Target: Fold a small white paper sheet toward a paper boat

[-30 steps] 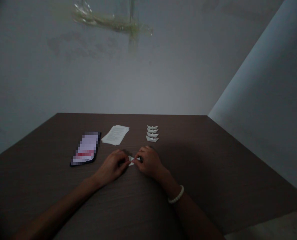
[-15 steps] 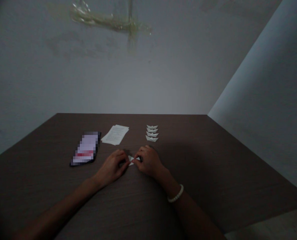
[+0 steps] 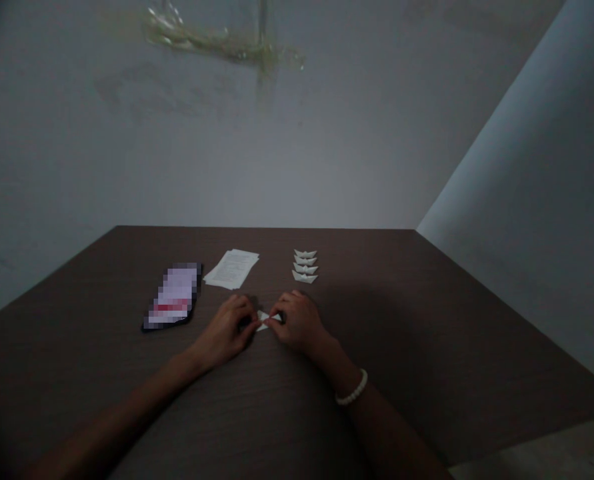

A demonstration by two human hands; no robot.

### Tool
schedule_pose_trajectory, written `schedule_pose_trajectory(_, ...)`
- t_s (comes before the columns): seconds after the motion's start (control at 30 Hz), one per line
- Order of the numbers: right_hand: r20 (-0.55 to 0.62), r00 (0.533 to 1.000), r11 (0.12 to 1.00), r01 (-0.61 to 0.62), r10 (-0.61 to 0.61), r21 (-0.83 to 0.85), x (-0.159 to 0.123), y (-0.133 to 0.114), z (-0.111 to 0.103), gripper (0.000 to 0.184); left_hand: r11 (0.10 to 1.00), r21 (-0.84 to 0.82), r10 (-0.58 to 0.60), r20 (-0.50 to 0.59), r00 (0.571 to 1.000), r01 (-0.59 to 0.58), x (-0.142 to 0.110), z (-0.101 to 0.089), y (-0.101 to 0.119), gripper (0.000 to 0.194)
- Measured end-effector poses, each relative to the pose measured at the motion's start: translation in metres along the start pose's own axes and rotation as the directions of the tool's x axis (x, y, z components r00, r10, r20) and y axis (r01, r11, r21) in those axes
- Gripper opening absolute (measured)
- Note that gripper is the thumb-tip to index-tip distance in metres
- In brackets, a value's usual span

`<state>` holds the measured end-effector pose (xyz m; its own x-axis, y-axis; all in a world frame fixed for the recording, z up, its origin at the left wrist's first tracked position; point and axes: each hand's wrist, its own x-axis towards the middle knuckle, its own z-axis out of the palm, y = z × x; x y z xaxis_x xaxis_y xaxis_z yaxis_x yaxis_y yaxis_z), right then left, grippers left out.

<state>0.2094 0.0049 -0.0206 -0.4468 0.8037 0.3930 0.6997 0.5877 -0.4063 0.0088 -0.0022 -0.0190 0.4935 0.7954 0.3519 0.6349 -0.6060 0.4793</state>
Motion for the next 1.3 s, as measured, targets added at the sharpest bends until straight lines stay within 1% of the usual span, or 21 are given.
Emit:
schedule_pose_trajectory(0.1,-0.006,1.000,1.000,-0.007,0.007,-0.003,0.000,0.000,0.001,0.011,0.999,0.045,-0.007,0.020,1.000,0.007,0.000,-0.003,-0.002,0.005)
schedule_pose_trajectory(0.2,-0.013,1.000,1.000,-0.005,0.005,-0.002,0.000,0.000,0.002,0.011,0.999,0.052,-0.007,0.034,0.999,0.005,0.000,-0.008,-0.007,0.003)
schedule_pose_trajectory(0.43,-0.011,1.000,1.000,-0.018,0.018,0.001,0.000,0.000,0.002,0.011,0.999,-0.026,-0.028,0.043,0.999,0.029,-0.002,-0.016,-0.015,0.009)
schedule_pose_trajectory(0.57,-0.014,0.999,1.000,-0.030,0.030,0.002,0.000,0.000,0.002,0.011,0.999,-0.020,-0.024,0.041,0.999,0.025,-0.002,-0.015,-0.015,0.014)
schedule_pose_trajectory(0.97,-0.028,0.999,1.000,-0.022,0.022,0.013,-0.002,0.001,0.005,0.009,0.999,-0.003,-0.046,0.077,0.996,0.046,-0.002,-0.015,-0.010,0.013)
schedule_pose_trajectory(1.07,-0.028,0.999,0.999,-0.031,0.031,0.010,-0.002,0.001,0.005,0.009,0.998,0.017,-0.060,0.093,0.994,0.059,-0.001,-0.016,-0.007,0.014)
schedule_pose_trajectory(1.3,-0.033,0.999,1.000,-0.026,0.026,0.005,-0.001,0.000,0.005,0.010,0.995,0.082,-0.068,0.083,0.994,0.061,0.000,-0.016,-0.005,0.015)
